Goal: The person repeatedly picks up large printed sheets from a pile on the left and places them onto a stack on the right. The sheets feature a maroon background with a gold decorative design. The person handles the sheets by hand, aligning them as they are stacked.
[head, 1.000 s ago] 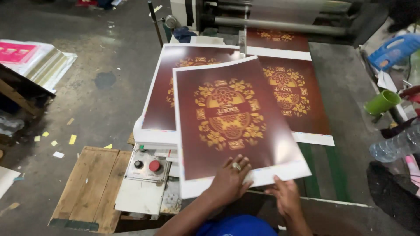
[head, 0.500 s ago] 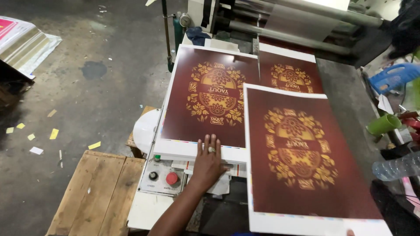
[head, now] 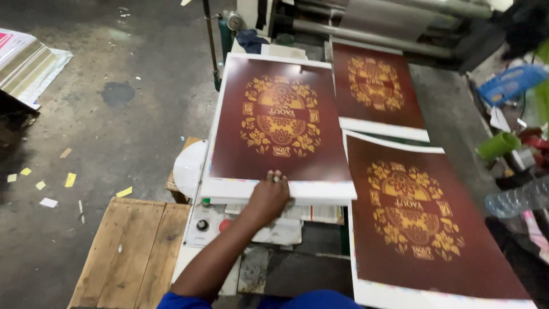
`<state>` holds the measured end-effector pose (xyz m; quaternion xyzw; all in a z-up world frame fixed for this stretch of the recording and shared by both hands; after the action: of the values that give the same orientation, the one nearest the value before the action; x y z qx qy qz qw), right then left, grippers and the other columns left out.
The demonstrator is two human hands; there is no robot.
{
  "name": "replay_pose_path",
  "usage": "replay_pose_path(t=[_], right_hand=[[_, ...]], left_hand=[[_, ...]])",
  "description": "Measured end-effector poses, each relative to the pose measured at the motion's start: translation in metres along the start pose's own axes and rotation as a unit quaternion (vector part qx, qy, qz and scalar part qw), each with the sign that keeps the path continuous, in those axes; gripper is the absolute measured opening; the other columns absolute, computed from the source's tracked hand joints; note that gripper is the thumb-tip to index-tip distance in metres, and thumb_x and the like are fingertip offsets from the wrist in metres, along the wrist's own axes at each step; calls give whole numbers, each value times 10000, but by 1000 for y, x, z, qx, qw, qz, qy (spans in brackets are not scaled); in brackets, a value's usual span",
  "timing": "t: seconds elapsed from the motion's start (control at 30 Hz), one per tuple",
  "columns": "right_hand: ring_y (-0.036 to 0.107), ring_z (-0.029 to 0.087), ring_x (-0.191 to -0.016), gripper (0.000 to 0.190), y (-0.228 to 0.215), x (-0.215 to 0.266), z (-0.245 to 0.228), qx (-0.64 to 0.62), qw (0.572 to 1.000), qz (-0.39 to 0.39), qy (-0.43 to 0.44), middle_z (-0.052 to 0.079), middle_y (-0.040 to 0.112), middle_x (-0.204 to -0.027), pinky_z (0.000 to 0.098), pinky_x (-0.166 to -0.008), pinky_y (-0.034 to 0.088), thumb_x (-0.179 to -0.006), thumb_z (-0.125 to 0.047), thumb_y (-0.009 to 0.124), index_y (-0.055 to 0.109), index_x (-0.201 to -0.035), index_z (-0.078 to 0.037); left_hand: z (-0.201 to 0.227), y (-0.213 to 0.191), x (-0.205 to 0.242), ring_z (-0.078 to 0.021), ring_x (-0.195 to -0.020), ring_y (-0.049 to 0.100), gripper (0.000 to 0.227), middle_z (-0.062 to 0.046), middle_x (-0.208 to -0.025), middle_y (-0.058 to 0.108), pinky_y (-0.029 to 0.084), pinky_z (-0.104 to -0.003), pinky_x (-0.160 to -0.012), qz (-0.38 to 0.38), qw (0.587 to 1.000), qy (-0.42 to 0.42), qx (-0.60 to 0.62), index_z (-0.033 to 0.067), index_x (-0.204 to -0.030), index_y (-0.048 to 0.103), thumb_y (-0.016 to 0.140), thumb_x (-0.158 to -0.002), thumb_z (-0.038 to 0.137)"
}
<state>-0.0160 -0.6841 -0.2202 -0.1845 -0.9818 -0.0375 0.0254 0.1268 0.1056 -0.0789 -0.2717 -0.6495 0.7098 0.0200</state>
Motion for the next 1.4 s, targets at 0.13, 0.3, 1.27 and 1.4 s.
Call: replay_pose_path(t=[0.13,0.3,1.27,1.4], right_hand=[[702,235,-856,380,9,13,28,-7,999,26,35,100,671,-1125,415,-609,600,-1034,-127,504,497,-1414,-138],[680,218,-834,225,120,65,-13,37,996,80,-6,121,661,-1085,329,-640,588,-1132,-92,603,536,-1290,54],[730,220,-854,422,305,-157,-33,-43,993,-44,101,142,704,-1105,337,-618,574,-1114,-205,494,409,-1488,-28],[708,240,-880,591,329,-94,-48,4,984,-65,167,197,713,-1142,355,-659,566,-1035,-200,556,362,-1576,-62]], left_hand=[[-20,-21,-1,-357,-773,734,170,-234,-924,712,587,-471,-644,-53,997,-39,41,-8,-999,672,570,-894,78],[18,-121,19,-337,-693,720,108,-134,-771,726,548,-482,-563,93,983,-153,50,46,-1021,683,638,-929,81],[109,-100,46,-336,-1169,694,342,-197,-1241,728,562,-446,-953,101,970,-220,13,48,-1254,713,605,-932,4],[131,-100,38,-348,-1086,723,349,-201,-1238,733,586,-436,-885,148,969,-183,78,71,-1243,722,654,-903,29]])
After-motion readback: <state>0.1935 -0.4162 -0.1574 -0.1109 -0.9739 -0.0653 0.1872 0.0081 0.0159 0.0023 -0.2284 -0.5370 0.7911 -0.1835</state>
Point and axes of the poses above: each hand's wrist, its own x-axis away from the middle knuckle, its own y-axis out of the palm, z = x × y, the point moved 3 cm from there along -x, towards the middle knuckle
